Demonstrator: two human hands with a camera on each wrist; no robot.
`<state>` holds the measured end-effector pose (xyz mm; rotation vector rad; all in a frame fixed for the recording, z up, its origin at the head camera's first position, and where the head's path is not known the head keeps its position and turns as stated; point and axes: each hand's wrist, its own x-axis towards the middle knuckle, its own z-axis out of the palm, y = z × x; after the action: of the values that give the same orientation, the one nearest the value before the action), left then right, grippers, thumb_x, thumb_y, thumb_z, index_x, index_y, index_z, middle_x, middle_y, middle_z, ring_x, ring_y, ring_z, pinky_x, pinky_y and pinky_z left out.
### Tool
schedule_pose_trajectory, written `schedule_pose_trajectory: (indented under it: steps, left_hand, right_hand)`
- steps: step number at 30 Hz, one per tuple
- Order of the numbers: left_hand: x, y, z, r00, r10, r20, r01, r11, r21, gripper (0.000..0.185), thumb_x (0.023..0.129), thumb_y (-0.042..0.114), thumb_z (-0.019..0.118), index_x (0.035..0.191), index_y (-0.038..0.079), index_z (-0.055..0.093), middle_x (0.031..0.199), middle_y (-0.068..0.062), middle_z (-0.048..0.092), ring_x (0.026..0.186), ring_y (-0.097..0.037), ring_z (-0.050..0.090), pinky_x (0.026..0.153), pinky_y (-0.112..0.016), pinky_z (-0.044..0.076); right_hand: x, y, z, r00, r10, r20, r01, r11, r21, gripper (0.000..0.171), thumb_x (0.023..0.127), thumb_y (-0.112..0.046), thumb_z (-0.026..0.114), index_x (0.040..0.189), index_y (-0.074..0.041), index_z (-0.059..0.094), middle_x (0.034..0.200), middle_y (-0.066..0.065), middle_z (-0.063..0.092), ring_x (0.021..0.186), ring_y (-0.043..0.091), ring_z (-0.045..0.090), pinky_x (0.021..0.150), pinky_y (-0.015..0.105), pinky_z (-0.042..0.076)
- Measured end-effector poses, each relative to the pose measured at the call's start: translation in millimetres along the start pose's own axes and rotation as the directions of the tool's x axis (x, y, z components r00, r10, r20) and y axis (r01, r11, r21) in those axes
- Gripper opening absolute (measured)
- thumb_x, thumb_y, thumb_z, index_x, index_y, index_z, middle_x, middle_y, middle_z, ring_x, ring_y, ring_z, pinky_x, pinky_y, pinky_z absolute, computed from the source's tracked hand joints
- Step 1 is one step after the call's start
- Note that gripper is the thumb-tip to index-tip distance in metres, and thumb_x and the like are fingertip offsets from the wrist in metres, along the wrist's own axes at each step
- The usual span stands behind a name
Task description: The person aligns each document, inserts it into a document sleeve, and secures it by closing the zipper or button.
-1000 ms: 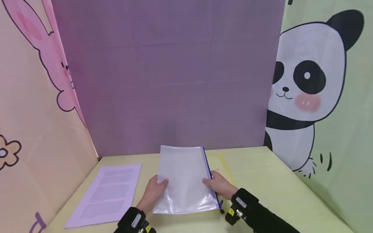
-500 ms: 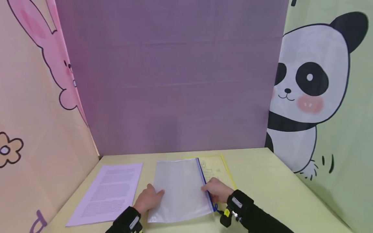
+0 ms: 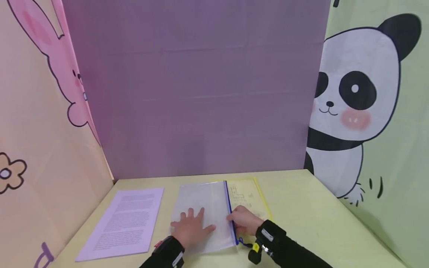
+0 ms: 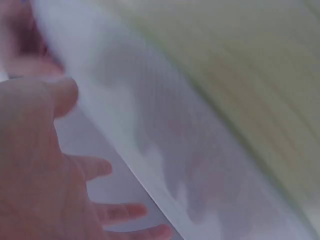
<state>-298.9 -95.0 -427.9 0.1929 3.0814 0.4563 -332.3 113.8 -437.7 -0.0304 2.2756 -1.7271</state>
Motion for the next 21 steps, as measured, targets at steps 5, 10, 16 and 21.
schedule_pose_trajectory:
  steps: [5,10,16,21]
  left_hand:
    - [-5.8,17.9,1.2,0.995,-0.042,0.096,0.041,0.999,0.011,0.083,0.088,0.08,0.048,0.152,0.026,0.05,0.156,-0.02,0.041,0.139,-0.053,0.036,0.094,-0.084,0.031]
    - [-11.9,24.1,-1.9,0.985,-0.102,0.143,0.093,0.993,0.068,0.084,0.088,0.081,0.046,0.152,0.028,0.048,0.158,-0.015,0.04,0.142,-0.051,0.034,0.096,-0.083,0.031]
    - [-12.9,24.9,-3.5,0.985,-0.089,0.145,0.076,0.992,0.098,0.086,0.088,0.083,0.044,0.152,0.027,0.048,0.158,-0.016,0.04,0.142,-0.051,0.034,0.094,-0.083,0.034]
    - [-10.3,21.8,-5.7,0.986,-0.094,0.14,0.082,0.993,0.089,0.082,0.09,0.078,0.047,0.151,0.025,0.049,0.158,-0.017,0.04,0.142,-0.053,0.033,0.094,-0.084,0.033]
  right_hand:
    - [1,3,5,0.999,-0.036,0.031,0.033,0.995,0.095,0.028,0.095,-0.004,0.058,0.115,0.013,0.053,0.096,0.015,0.064,0.087,0.025,0.067,0.078,0.047,0.06]
    - [-5,7,7,0.992,0.007,0.126,-0.028,0.986,0.165,0.028,0.098,-0.006,0.055,0.119,0.011,0.05,0.099,0.017,0.068,0.09,0.029,0.07,0.077,0.047,0.06]
    - [-21,0,3,0.947,0.018,0.322,-0.044,0.997,0.071,0.021,0.095,-0.01,0.059,0.102,0.008,0.069,0.087,0.016,0.074,0.069,0.019,0.07,0.06,0.03,0.059]
    - [-36,-6,2,0.912,0.032,0.408,0.009,0.995,-0.099,0.022,0.096,-0.017,0.062,0.089,0.002,0.071,0.067,0.009,0.068,0.048,0.01,0.059,0.041,0.018,0.044]
